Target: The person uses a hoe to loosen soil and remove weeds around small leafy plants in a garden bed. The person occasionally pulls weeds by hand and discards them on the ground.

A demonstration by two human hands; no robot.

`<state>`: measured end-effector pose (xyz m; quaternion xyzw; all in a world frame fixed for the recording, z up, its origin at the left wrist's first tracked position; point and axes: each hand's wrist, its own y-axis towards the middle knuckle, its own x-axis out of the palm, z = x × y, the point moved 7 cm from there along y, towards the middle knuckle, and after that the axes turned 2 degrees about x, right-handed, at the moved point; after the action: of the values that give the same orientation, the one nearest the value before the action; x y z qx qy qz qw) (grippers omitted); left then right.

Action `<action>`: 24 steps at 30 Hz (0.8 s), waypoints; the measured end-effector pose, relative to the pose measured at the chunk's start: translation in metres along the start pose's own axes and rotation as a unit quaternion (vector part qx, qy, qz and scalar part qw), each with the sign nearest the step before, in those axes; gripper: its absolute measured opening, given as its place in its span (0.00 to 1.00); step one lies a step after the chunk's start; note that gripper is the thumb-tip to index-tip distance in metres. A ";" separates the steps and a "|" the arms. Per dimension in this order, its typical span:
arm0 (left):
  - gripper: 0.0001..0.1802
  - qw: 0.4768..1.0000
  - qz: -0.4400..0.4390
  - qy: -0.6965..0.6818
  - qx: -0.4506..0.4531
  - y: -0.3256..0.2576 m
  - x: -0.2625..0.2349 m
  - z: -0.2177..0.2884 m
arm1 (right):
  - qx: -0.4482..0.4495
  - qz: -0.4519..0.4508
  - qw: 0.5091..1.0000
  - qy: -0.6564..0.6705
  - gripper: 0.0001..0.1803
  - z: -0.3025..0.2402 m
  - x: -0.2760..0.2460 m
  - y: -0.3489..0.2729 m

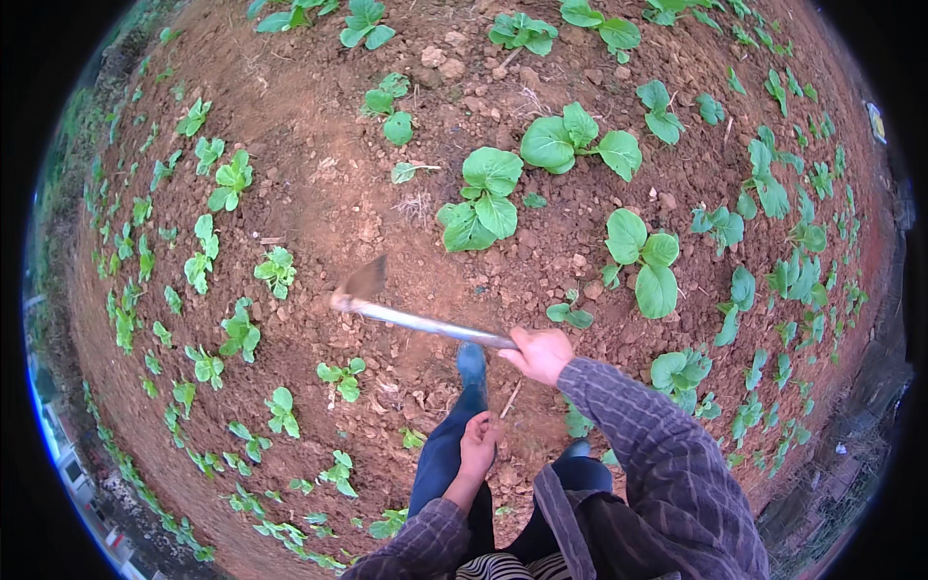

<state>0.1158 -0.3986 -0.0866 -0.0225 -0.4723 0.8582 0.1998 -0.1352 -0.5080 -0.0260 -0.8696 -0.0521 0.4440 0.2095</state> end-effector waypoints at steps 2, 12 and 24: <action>0.21 0.999 0.025 -0.011 0.026 0.007 -0.023 0.028 | -0.036 0.001 0.999 -0.009 0.23 -0.035 -0.012 0.052; 0.19 0.971 0.220 -0.069 0.065 0.005 -0.182 0.088 | 0.164 -0.033 0.979 -0.120 0.23 0.049 -0.001 0.135; 0.18 0.957 0.229 -0.143 0.105 0.091 -0.191 0.222 | 0.040 -0.075 0.986 -0.146 0.22 -0.007 -0.096 0.283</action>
<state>0.2114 -0.6898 -0.0671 0.0135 -0.3850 0.9201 -0.0706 -0.2144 -0.7939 -0.0666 -0.7802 -0.1294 0.5508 0.2669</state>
